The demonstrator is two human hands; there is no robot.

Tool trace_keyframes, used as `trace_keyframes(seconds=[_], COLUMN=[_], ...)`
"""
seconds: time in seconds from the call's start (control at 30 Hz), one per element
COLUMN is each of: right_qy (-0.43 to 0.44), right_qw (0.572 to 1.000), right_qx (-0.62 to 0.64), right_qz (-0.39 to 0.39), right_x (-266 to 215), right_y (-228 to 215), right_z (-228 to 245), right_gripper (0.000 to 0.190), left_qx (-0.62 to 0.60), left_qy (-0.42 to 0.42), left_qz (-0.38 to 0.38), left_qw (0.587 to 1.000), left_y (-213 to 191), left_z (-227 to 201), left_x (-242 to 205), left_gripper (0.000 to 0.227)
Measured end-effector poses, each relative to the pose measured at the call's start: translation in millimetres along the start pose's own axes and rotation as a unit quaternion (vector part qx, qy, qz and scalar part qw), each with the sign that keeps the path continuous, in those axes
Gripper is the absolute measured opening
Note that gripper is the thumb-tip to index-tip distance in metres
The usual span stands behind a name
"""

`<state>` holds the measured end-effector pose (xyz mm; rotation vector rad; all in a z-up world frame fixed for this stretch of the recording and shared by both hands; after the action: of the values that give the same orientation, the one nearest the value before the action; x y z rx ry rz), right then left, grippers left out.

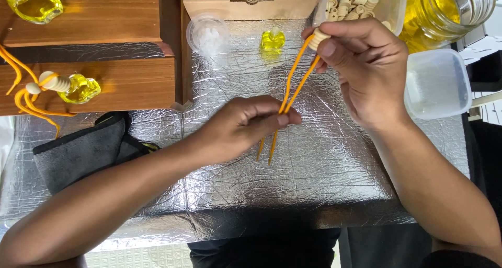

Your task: Assembling small perfume bottles by threading cords through wooden caps and attaching them to the bottles.

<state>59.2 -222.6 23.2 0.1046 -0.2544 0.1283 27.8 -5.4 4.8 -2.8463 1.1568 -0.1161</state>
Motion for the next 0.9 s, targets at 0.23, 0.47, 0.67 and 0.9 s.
trace_keyframes(seconds=[0.23, 0.47, 0.67, 0.9], right_qy=[0.002, 0.021, 0.018, 0.004], right_qw=[1.0, 0.999, 0.997, 0.997], right_qx=[-0.004, 0.029, 0.059, 0.059], right_qz=[0.015, -0.019, -0.04, -0.05], right_x=[3.1, 6.3, 7.0, 6.6], right_y=[9.1, 10.1, 10.2, 7.1], right_z=[-7.6, -14.2, -10.2, -2.1], right_gripper=[0.018, 0.022, 0.019, 0.018], left_qx=[-0.158, -0.26, -0.237, -0.178], left_qy=[-0.1, -0.177, -0.168, -0.191], left_qz=[0.064, 0.088, 0.078, 0.06], left_qw=[0.98, 0.945, 0.954, 0.963], left_y=[-0.9, 11.0, 6.9, 2.6], left_z=[-4.6, 6.3, 10.5, -3.4], left_x=[-0.7, -2.9, -0.2, 0.1], left_gripper=[0.017, 0.005, 0.009, 0.008])
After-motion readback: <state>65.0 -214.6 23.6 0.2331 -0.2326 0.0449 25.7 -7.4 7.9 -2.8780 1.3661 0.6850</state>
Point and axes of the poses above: each hand's wrist, its own x-axis towards the middle knuckle, its own y-axis out of the palm, z = x × y, the point moved 2 cm from there along x, towards the middle knuckle
